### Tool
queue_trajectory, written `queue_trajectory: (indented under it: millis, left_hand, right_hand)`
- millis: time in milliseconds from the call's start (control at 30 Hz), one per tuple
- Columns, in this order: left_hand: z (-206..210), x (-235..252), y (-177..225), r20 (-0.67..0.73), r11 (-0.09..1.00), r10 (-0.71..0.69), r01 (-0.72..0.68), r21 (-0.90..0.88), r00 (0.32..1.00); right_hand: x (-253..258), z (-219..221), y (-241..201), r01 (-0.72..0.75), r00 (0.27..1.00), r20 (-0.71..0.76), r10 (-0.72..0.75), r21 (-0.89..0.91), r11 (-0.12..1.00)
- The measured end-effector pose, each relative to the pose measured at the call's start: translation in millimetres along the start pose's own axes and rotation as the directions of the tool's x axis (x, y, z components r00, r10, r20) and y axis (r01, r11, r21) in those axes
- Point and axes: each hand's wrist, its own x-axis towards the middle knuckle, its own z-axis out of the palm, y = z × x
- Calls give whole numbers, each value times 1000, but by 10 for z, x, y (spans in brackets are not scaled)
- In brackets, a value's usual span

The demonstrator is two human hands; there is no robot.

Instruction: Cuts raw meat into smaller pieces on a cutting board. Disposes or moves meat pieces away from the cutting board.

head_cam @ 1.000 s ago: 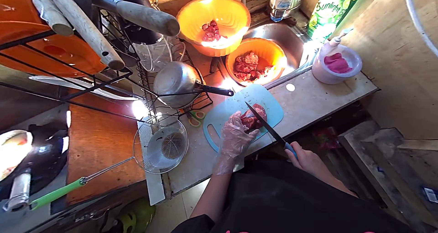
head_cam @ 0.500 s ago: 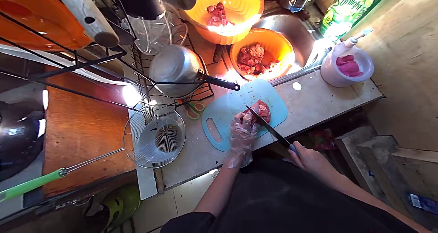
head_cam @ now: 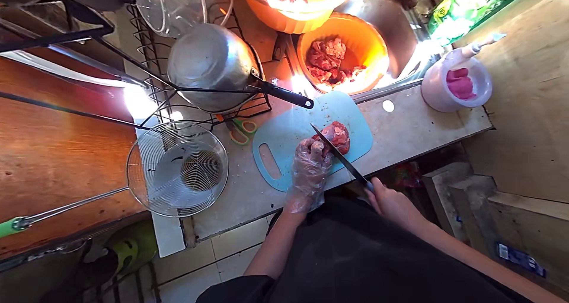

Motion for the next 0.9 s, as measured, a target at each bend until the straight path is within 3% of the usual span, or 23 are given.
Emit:
queue_trajectory:
  millis: [133,333,600,900]
  left_hand:
    - [-18,2,12,41,999,-27,28,-35,999]
    - [-13,16,-8,52,1000,-25,26,-16,998]
    - [-50,14,-4,62,1000,7,-8,13,998]
    - [-9,-14,-43,28,998,54,-54,22,998]
  right_hand:
    - [33,-47,33,25,999,44,-25,-11,1000]
    - [636,-336,-593,8,996,88,-7,-8,1000]
    - [-22,24,-36,-90,990,105,93,-34,995]
    - [575,-106,-533,-14,999,37,15,-31,999]
